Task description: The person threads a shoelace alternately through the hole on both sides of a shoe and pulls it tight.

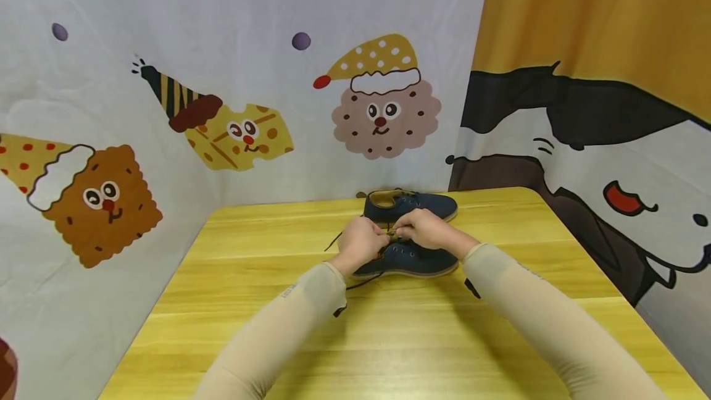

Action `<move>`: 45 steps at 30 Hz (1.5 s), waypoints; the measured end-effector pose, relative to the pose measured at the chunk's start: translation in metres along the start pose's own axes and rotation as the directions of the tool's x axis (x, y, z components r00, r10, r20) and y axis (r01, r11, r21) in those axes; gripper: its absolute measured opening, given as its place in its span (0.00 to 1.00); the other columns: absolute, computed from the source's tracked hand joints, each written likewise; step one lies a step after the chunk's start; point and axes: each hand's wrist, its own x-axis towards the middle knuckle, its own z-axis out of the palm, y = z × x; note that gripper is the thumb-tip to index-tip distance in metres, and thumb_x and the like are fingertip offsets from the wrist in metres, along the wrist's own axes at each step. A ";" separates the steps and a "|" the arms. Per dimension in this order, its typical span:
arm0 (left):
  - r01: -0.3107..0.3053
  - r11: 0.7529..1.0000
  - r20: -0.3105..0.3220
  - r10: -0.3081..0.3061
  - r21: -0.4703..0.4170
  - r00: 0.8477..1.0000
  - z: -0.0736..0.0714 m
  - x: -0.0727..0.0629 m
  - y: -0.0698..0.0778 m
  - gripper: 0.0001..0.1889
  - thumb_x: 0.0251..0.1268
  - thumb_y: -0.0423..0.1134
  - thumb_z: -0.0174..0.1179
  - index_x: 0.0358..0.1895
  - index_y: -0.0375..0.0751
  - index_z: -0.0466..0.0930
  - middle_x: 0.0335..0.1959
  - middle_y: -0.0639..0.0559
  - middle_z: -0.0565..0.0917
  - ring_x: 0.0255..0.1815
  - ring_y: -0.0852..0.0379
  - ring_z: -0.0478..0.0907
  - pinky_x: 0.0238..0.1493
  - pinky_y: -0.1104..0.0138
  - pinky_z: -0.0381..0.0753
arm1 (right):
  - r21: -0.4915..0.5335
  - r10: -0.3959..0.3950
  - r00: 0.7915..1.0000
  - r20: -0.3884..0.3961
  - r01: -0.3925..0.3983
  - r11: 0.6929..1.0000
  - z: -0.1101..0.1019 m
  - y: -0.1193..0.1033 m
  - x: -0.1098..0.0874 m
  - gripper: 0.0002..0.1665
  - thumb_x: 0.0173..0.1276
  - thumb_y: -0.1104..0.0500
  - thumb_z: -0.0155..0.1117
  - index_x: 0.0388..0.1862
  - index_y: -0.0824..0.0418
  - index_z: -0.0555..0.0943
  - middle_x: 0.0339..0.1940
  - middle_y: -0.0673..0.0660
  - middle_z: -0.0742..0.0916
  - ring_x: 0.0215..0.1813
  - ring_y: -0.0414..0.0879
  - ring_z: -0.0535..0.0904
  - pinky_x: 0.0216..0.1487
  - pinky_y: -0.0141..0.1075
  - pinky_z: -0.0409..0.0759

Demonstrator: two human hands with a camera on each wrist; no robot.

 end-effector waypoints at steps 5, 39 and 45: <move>0.025 0.995 -0.060 -0.019 0.099 0.998 0.013 0.003 0.005 0.27 0.62 0.48 0.65 0.06 0.55 0.66 0.05 0.61 0.64 0.08 0.61 0.63 0.11 0.70 0.52 | 0.012 0.026 1.000 0.010 -0.027 1.000 0.003 0.002 -0.001 0.11 0.75 0.54 0.58 0.49 0.50 0.87 0.40 0.48 0.89 0.39 0.38 0.83 0.44 0.37 0.82; 0.187 0.911 0.189 -0.124 -0.367 0.974 0.005 0.026 0.002 0.13 0.65 0.43 0.64 0.31 0.37 0.89 0.25 0.46 0.89 0.19 0.56 0.83 0.20 0.67 0.82 | 0.098 0.047 0.999 -0.027 -0.044 0.994 0.011 0.001 -0.003 0.09 0.74 0.54 0.59 0.43 0.48 0.87 0.40 0.47 0.89 0.37 0.38 0.80 0.40 0.34 0.77; 0.024 0.998 0.036 -0.022 -0.058 0.999 -0.019 0.041 -0.011 0.17 0.65 0.43 0.55 0.20 0.43 0.88 0.14 0.56 0.81 0.14 0.57 0.69 0.19 0.68 0.67 | 0.101 0.051 0.998 -0.038 -0.047 0.994 0.013 -0.002 -0.005 0.11 0.75 0.52 0.59 0.46 0.49 0.87 0.43 0.47 0.89 0.41 0.38 0.82 0.45 0.37 0.81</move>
